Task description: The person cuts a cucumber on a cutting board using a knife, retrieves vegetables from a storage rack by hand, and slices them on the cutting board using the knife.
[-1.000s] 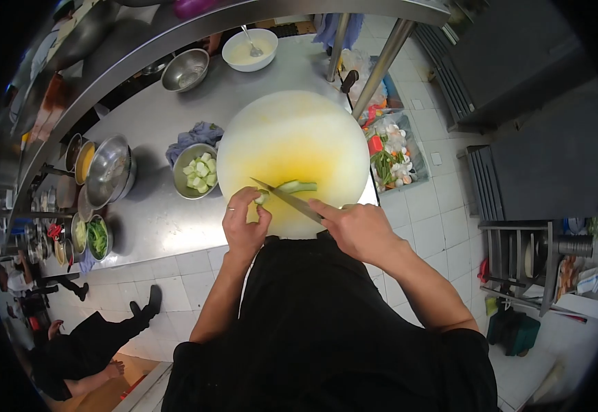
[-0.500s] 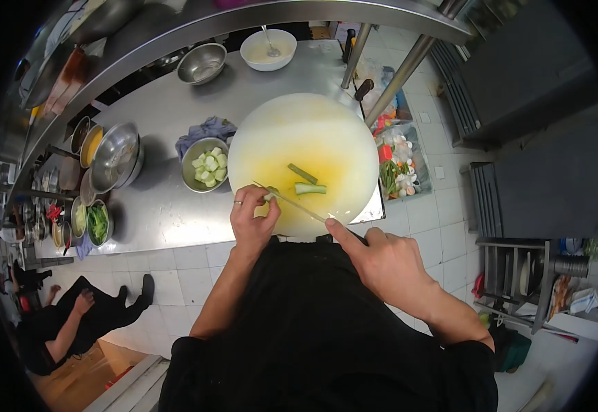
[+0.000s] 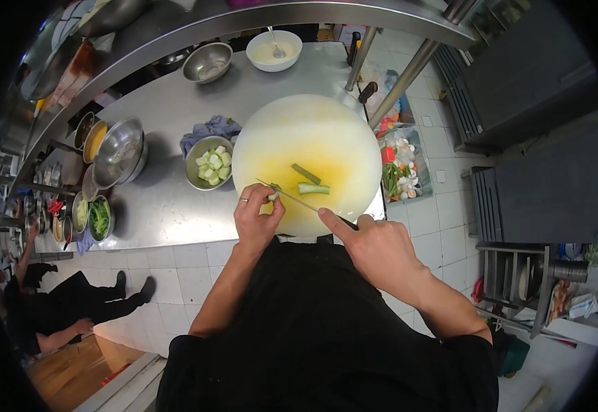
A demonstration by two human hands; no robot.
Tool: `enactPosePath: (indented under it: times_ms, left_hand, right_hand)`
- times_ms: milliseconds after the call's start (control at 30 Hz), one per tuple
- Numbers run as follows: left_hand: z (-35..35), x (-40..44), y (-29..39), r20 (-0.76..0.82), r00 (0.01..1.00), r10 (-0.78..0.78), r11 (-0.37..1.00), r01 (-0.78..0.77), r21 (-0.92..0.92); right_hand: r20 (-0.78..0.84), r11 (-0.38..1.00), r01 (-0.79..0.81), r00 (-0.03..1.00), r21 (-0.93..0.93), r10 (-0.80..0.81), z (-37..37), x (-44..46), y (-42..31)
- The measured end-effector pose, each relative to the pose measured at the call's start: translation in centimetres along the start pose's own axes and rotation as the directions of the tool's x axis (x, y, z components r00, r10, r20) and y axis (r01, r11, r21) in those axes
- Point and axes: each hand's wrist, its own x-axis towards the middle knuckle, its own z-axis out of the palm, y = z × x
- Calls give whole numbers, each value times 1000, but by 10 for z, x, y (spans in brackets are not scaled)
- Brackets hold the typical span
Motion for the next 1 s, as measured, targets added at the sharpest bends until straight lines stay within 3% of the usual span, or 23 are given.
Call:
enactPosePath:
  times_ms: [267,367,433,667,833,1000]
  left_hand:
    - [-3,-3,-3,0,1000,-26,1000,26,0]
    - [-5,-6,-9,-10,999,-43,999,43,-13]
    - [-6,-7,-16,-43,988,-146,985,141,-99]
    - [-6,0,-13,-22,994,-103,993,102,-65]
    - [1,2,-15,-44,998,-54,998,52,-44]
    - [3,5,-12,-52,998,-30,999,28,-43]
  right_hand:
    - [-25,993,-21,999,119,24,49,4,17]
    - [73,977,-94,994,189,81,57,-1,23]
    - [4,951,-71,997,301,73,53,-5,33]
    - [-90,973,-112,987,200,132,6,-6,8]
    - [-9,998,-11,1000,56,11,-10,-13,1]
    - [5,1000,4,1000,15,-5,-16,-15,-2]
